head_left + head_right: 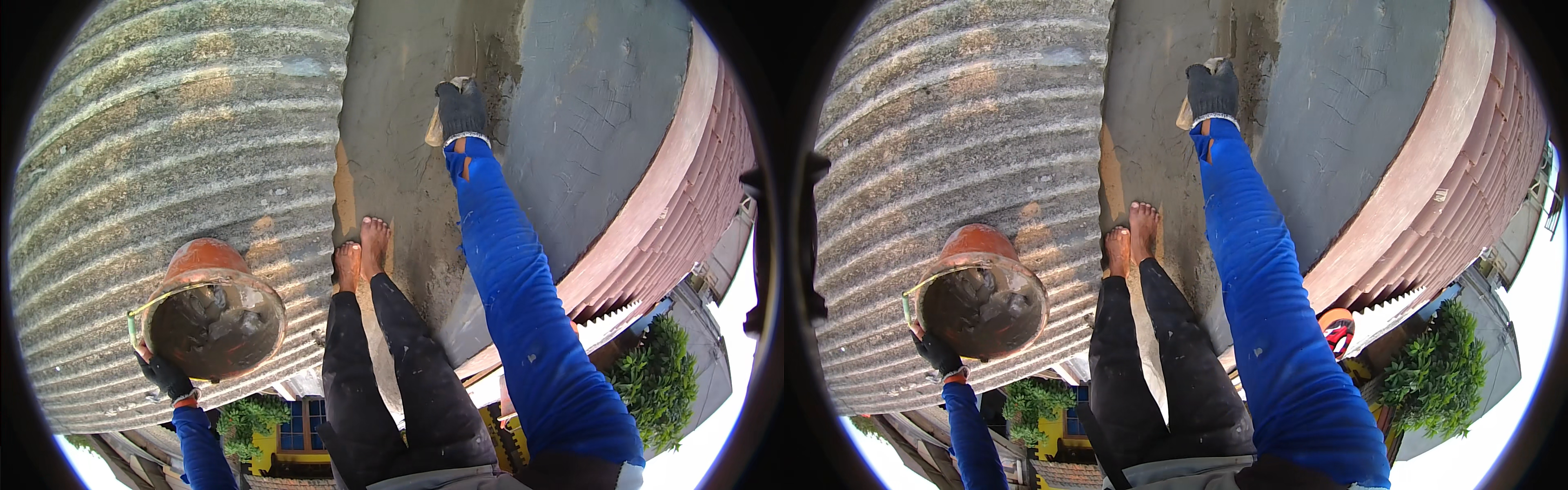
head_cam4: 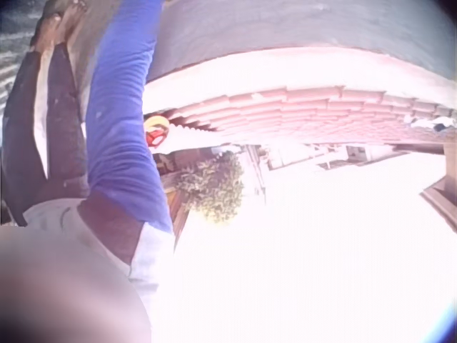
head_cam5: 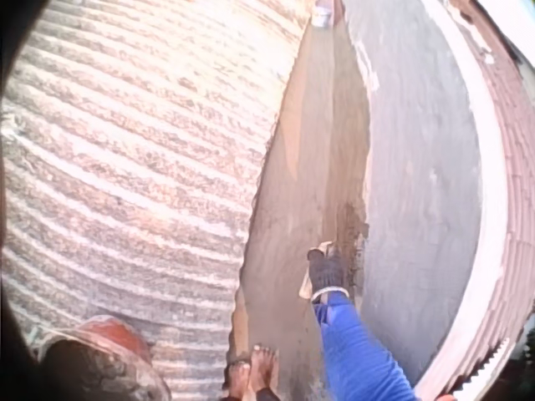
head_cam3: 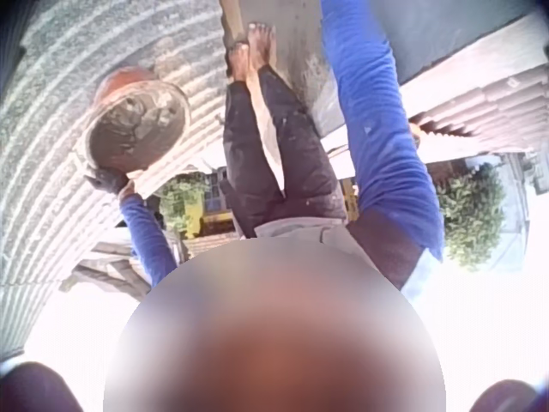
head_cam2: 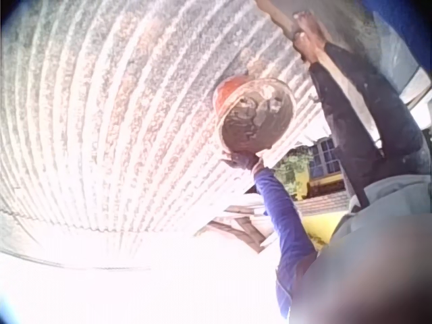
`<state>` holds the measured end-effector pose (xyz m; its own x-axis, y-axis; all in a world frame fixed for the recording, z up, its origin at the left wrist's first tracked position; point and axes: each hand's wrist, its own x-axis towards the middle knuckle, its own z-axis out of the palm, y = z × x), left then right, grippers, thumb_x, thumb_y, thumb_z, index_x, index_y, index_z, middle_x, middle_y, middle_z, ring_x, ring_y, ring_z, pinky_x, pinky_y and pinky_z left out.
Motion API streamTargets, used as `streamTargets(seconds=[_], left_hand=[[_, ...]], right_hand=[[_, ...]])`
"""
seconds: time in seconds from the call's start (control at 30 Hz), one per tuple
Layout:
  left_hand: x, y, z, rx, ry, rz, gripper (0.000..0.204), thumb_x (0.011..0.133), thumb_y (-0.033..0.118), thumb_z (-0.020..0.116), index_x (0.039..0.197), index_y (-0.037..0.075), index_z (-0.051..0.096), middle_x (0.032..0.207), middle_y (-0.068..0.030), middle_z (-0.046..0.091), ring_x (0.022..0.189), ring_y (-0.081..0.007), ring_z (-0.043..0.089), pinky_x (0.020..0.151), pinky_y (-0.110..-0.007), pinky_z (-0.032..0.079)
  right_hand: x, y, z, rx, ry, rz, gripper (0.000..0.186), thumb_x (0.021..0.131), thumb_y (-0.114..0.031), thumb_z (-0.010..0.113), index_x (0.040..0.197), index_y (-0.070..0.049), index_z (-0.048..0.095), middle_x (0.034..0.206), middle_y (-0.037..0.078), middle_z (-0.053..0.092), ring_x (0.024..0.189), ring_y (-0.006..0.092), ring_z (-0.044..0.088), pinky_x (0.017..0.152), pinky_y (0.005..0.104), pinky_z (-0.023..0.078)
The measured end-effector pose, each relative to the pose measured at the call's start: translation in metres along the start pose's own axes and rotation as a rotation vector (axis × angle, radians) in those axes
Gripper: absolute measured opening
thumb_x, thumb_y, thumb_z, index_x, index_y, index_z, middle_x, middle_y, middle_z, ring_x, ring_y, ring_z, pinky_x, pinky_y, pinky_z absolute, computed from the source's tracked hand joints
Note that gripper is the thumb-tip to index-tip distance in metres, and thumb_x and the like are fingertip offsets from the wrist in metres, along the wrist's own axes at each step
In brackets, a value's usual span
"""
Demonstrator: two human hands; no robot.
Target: The person scoops wet cement from a bucket with a trowel and spreads it onto a corrugated roof surface. They repeatedly smooth the cement along the roof's edge, working progressively along the seam.
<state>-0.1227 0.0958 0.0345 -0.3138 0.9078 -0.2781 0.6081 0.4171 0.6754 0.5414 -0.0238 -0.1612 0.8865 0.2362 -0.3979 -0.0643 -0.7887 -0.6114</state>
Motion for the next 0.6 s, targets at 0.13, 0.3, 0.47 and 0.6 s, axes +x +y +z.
streamTargets(seconds=[0.13,0.3,0.47,0.6], left_hand=[[0.000,0.001,0.000,0.024,0.033,0.001,0.052,0.106,0.045,0.036,0.116,0.001,0.061,0.108,-0.0091,0.065,0.096,-0.0204,0.060,0.089,-0.035,0.047],[0.002,-0.004,-0.001,0.028,0.018,0.028,0.052,0.106,0.046,0.037,0.115,0.001,0.062,0.107,-0.0083,0.065,0.095,-0.0200,0.060,0.089,-0.035,0.047],[0.002,-0.006,-0.002,0.042,0.024,0.031,0.052,0.106,0.047,0.037,0.114,0.001,0.062,0.106,-0.0081,0.065,0.094,-0.0197,0.060,0.088,-0.035,0.047],[-0.002,0.000,0.000,-0.018,-0.026,-0.020,0.053,0.105,0.047,0.038,0.115,0.001,0.061,0.108,-0.0089,0.065,0.096,-0.0202,0.060,0.089,-0.035,0.047]], right_hand=[[0.040,0.001,-0.007,0.258,-0.013,0.112,0.039,0.077,-0.031,0.068,0.100,0.001,0.067,0.084,0.019,0.070,0.082,0.0334,0.067,0.076,0.0409,0.051],[0.019,0.004,-0.017,0.274,0.077,0.198,0.036,0.079,-0.029,0.070,0.098,0.001,0.066,0.090,0.017,0.070,0.070,0.0301,0.068,0.067,0.0408,0.053],[-0.042,0.019,-0.029,0.439,0.138,0.255,0.032,0.088,-0.035,0.069,0.097,-0.004,0.064,0.080,0.011,0.068,0.062,0.0200,0.066,0.057,0.0357,0.052],[-0.049,0.022,-0.034,0.476,-0.045,0.269,0.026,0.089,-0.031,0.070,0.096,-0.007,0.061,0.077,0.006,0.065,0.059,0.0189,0.064,0.053,0.0351,0.050]])
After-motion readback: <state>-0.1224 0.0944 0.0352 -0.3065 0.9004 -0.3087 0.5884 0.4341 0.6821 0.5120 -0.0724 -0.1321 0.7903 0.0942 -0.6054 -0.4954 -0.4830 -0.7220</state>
